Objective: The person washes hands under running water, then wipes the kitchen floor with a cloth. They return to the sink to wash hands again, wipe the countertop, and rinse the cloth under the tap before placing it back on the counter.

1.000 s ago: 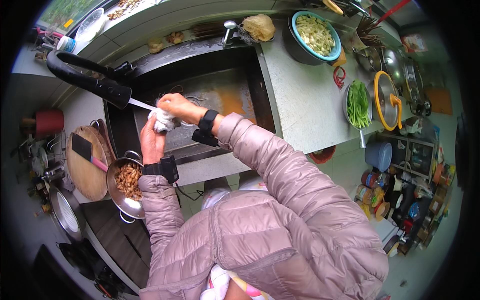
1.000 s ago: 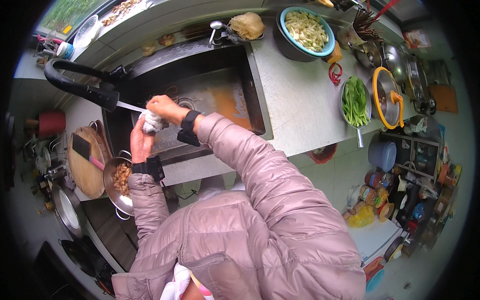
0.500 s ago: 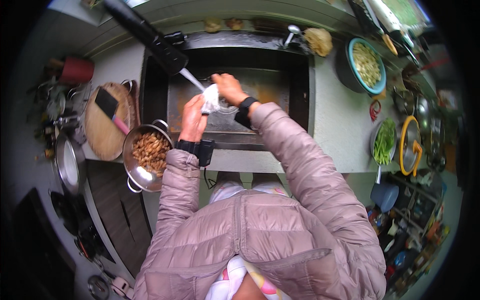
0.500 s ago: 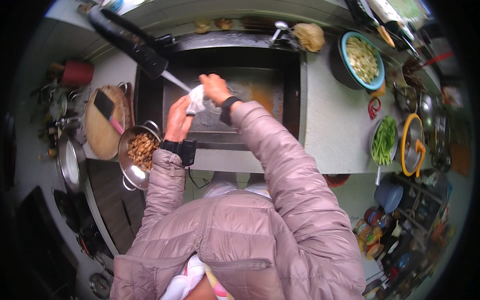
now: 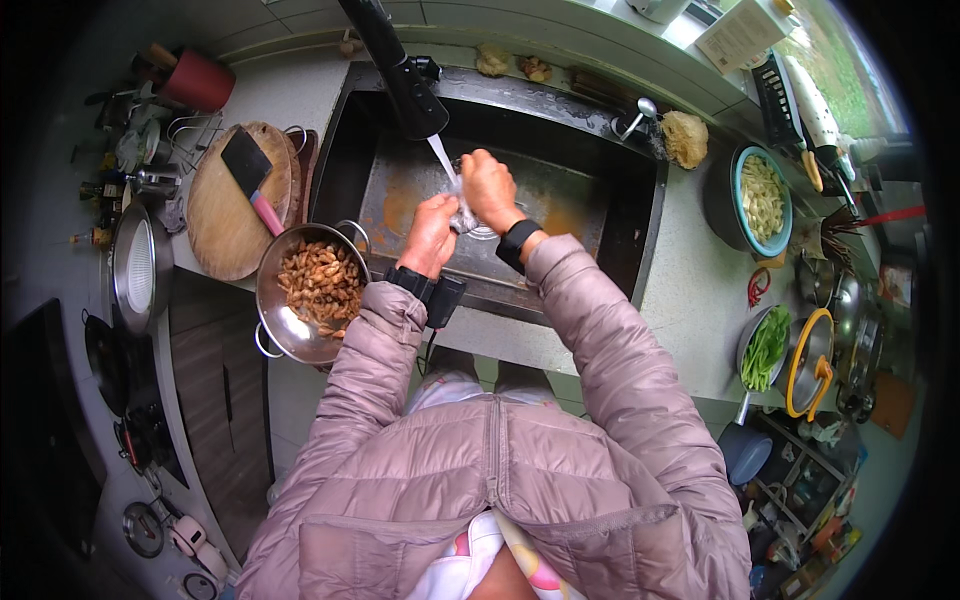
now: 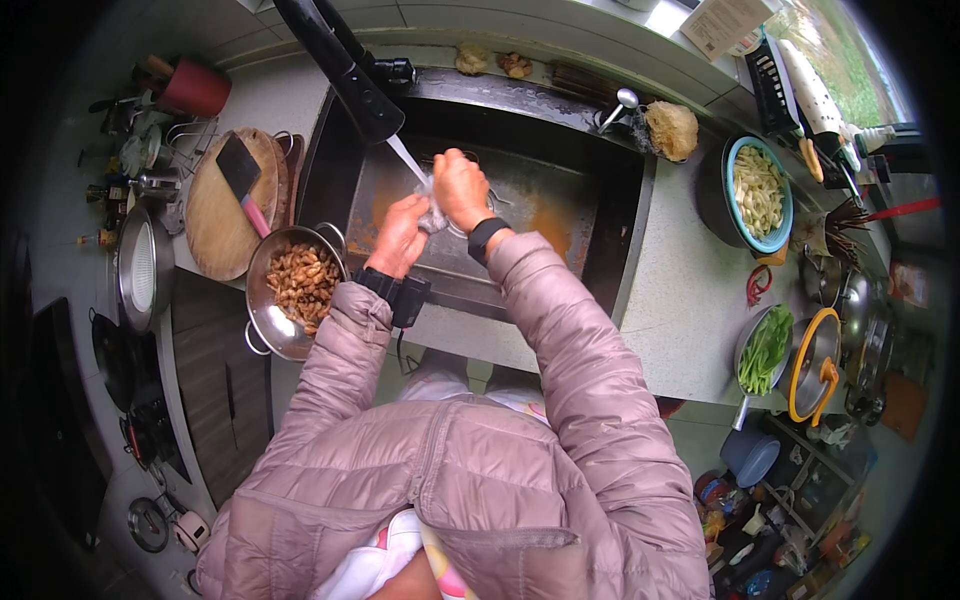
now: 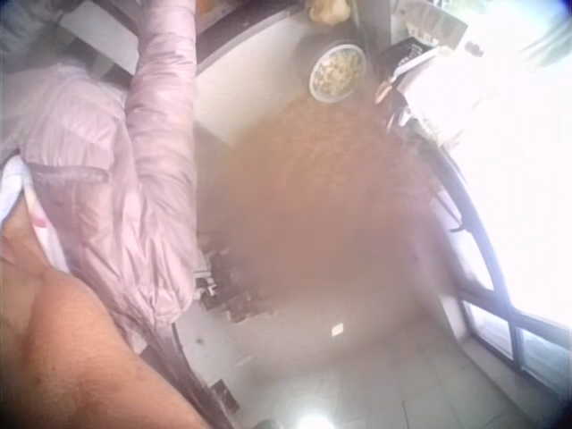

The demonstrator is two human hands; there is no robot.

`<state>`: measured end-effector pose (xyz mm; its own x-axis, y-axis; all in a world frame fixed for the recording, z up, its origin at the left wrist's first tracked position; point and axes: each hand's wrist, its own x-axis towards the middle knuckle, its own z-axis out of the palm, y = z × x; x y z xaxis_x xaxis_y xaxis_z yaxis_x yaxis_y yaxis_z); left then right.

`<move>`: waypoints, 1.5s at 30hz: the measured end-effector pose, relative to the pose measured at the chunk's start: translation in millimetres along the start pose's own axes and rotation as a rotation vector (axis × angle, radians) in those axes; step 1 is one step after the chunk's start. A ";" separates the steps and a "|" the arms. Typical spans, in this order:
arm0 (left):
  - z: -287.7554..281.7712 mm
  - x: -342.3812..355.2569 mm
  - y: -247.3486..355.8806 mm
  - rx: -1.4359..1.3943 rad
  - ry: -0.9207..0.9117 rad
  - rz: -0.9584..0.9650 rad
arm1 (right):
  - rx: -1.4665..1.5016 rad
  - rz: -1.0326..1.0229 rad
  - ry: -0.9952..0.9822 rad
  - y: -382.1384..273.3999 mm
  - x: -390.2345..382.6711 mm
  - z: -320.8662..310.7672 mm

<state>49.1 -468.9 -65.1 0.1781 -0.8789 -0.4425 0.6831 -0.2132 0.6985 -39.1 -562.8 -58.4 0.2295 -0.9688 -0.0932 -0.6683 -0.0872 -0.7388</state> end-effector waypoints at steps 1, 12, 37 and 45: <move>-0.6 -2.3 1.4 -0.012 -0.029 -0.009 | 0.058 0.023 -0.021 9.8 11.8 -2.5; 4.9 -4.0 22.5 -0.010 -0.031 0.017 | 1.169 0.415 -0.926 20.5 -4.7 -28.0; 1.3 -5.0 23.3 0.004 -0.169 -0.056 | 0.461 -0.126 -0.944 37.7 26.7 -49.3; 9.5 -21.3 28.3 0.426 -0.060 0.043 | 1.183 0.330 -0.805 24.8 4.2 -41.0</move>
<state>57.9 -460.3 -30.5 0.1501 -0.9114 -0.3832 0.3206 -0.3218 0.8909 -83.7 -578.6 -49.8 0.7734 -0.4847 -0.4086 0.0984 0.7285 -0.6779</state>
